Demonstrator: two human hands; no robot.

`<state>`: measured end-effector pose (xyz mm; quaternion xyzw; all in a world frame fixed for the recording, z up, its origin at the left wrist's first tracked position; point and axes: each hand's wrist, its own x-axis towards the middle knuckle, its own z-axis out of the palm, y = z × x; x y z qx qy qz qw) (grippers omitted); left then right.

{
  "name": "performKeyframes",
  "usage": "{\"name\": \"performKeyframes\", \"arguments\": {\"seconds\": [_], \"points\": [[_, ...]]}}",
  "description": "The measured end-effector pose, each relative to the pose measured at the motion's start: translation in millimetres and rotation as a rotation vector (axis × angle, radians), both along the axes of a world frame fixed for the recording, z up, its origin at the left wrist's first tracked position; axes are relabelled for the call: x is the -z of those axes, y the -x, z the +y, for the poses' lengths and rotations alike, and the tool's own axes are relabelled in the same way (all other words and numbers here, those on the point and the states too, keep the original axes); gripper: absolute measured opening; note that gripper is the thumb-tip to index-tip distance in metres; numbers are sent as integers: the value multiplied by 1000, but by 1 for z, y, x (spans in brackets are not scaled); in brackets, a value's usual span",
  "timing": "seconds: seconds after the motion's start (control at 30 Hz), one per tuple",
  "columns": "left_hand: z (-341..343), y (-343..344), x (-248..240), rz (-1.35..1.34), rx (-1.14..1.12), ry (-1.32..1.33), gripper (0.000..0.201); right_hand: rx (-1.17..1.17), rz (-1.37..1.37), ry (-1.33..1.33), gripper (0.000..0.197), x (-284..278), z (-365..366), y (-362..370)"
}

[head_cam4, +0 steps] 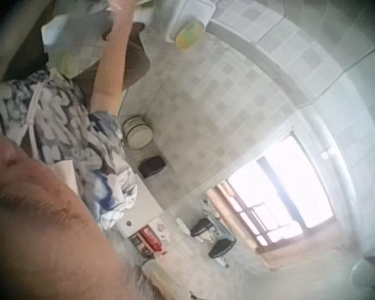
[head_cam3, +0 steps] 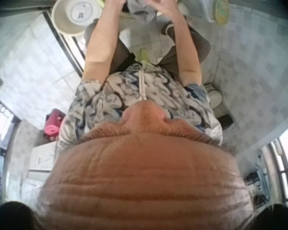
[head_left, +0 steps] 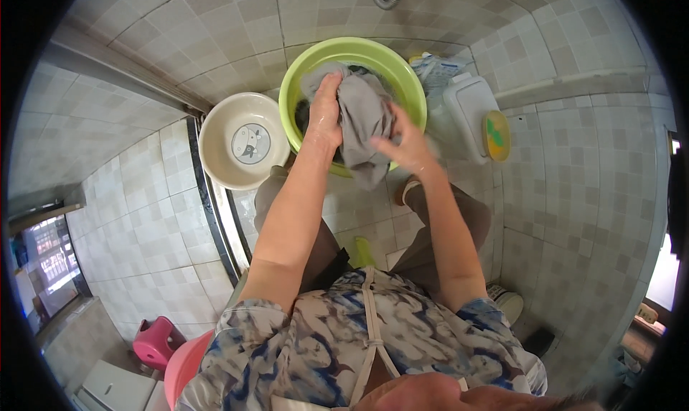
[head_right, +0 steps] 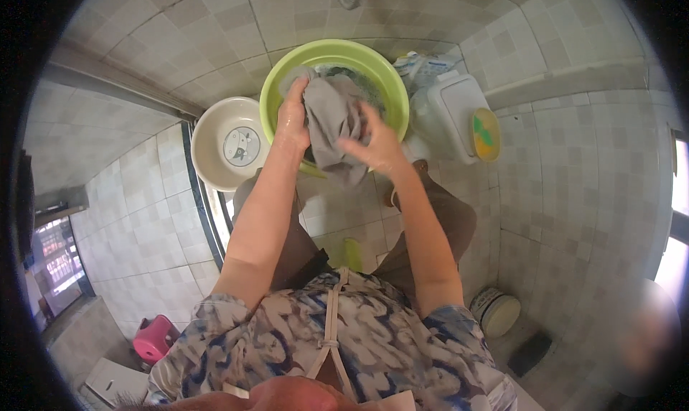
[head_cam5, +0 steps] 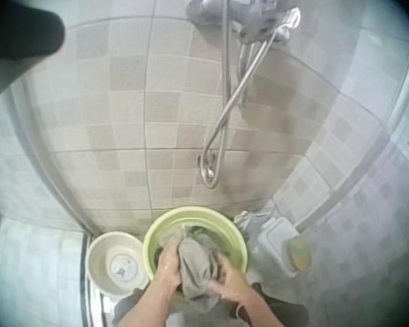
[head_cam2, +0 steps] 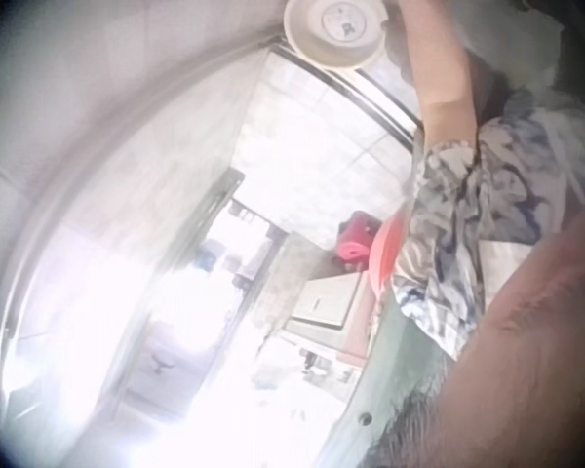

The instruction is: The person places clothes in a bucket, adds water from a shower head, pours in laundry detergent, and then washes the clothes by hand, scrubbing and rinsing them.

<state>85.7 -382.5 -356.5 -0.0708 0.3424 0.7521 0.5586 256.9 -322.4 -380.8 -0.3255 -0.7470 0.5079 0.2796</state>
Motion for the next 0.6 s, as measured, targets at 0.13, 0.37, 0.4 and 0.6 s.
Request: {"name": "performKeyframes", "arguments": {"seconds": [0.13,0.37,0.4,0.6], "points": [[3,-5,21,136,-81,-79,19,14,-298,-53,23,21,-10,-19],[16,-2,49,354,78,199,34,377,523,446,25,-14,56,10],[19,-13,41,348,88,195,34,289,780,585,25,-16,59,16],[9,3,64,-44,154,-19,59,-307,-32,-351,21,-45,-74,70]]}}
